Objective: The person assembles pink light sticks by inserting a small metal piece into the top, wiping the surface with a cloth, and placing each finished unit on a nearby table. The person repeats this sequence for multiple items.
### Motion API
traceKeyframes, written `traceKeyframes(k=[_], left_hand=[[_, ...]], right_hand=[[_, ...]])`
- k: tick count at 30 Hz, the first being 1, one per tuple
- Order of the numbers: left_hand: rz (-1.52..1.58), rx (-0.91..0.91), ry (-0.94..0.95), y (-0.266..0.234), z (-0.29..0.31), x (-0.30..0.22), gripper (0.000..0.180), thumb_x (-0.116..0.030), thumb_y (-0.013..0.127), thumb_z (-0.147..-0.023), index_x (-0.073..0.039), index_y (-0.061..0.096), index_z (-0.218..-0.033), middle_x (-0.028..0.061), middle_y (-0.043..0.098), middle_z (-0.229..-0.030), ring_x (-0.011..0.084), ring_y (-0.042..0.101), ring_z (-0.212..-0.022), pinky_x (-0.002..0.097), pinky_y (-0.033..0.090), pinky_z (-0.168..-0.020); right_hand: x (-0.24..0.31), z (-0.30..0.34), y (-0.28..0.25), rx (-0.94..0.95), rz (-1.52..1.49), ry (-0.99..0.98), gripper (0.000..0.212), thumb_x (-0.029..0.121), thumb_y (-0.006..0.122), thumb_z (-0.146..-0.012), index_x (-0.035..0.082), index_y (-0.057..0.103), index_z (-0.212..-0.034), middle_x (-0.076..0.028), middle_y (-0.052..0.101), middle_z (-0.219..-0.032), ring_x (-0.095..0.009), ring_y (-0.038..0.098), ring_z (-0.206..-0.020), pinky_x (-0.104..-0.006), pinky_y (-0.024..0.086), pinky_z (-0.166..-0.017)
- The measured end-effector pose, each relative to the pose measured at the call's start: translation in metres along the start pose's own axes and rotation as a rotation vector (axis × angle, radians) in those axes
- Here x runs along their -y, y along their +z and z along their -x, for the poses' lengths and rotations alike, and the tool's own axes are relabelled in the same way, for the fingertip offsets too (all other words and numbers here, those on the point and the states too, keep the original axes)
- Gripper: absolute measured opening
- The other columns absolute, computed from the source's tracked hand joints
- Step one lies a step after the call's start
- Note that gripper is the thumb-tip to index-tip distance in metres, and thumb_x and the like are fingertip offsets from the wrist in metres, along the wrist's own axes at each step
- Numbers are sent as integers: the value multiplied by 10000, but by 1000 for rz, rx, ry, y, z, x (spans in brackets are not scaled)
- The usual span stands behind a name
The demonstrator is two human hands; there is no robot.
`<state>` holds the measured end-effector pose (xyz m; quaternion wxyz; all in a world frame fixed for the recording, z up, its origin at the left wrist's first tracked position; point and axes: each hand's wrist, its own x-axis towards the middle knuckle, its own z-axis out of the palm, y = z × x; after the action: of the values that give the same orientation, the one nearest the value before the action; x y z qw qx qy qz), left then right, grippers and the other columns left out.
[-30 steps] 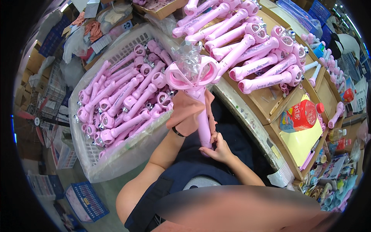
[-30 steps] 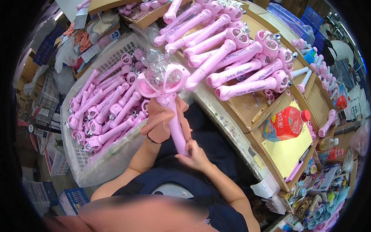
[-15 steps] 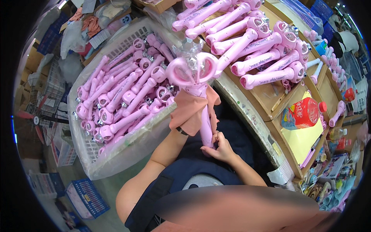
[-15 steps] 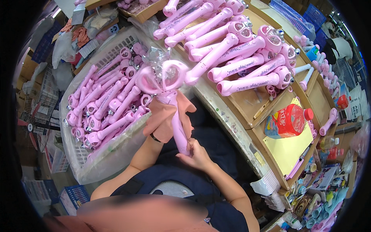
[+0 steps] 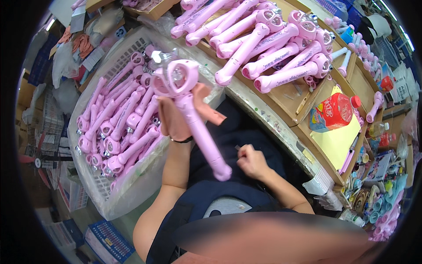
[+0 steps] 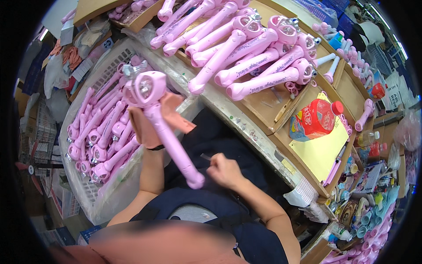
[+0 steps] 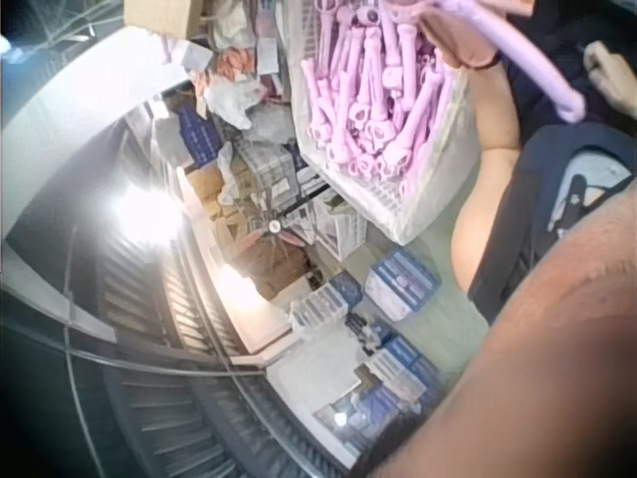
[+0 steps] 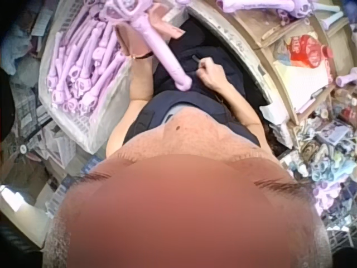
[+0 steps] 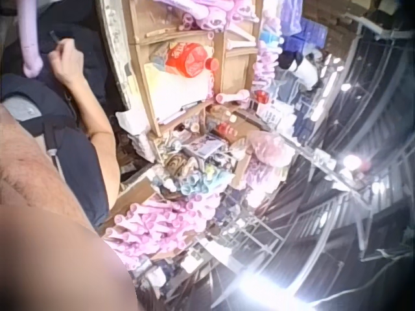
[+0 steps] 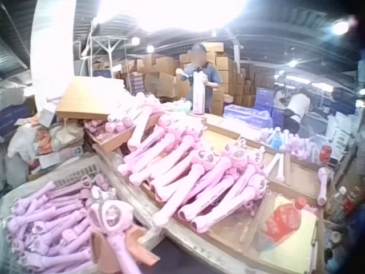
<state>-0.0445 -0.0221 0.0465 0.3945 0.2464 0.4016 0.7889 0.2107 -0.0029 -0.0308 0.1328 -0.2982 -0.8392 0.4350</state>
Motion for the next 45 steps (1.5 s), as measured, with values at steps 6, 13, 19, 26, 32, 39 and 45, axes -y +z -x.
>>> traceKeyframes(k=[6,13,19,26,32,39,45], left_hand=[[353,162,-164,-15,12,3,950,-836,285,-836,-37,468,-1318,159,580,-1201,266,615,-964,366,530,-776],[461,47,-470,6,15,9,1061,-933,311,-707,-14,512,-1199,170,609,-852,364,614,-544,501,486,-337],[801,375,-381,1,10,26,711,-656,422,-929,-64,462,-1321,136,559,-1050,297,563,-913,504,521,-830],[763,330,-357,2,5,59,566,-465,451,-991,-95,384,-1414,167,532,-1203,340,562,-1036,493,507,-895],[788,248,-418,15,7,70,537,-467,397,-1003,-127,389,-1418,138,486,-1331,299,526,-1176,464,457,-993],[994,305,-556,15,10,63,586,-472,438,-956,-123,405,-1426,124,468,-1390,306,501,-1230,485,421,-1017],[1089,438,-513,11,13,77,608,-488,438,-951,-106,412,-1423,118,475,-1389,301,510,-1207,486,428,-997]], right_hand=[[-22,-26,-69,-669,737,-94,171,168,693,-823,91,648,-969,-68,581,-992,-262,545,-963,-416,375,-900],[-50,-42,-59,-857,913,-94,315,201,741,-796,151,660,-1096,-35,556,-1094,-237,511,-1047,-399,342,-939],[-54,-45,-58,-980,919,-79,307,176,734,-798,171,643,-1092,-58,529,-1215,-262,471,-1152,-419,314,-1014],[9,-67,-57,-893,248,-282,564,229,771,-783,35,540,-1259,-174,470,-1340,-341,448,-1236,-443,323,-1061],[50,-106,-58,-542,-47,-407,764,269,776,-792,-51,415,-1384,-285,428,-1406,-416,410,-1326,-449,356,-1079],[58,-111,-66,-551,-89,-488,590,230,771,-782,-75,571,-1246,-269,416,-1405,-396,454,-1289,-436,407,-1040],[50,-113,-63,-581,-56,-499,594,234,769,-768,-53,574,-1250,-281,384,-1427,-412,428,-1305,-437,375,-1065]])
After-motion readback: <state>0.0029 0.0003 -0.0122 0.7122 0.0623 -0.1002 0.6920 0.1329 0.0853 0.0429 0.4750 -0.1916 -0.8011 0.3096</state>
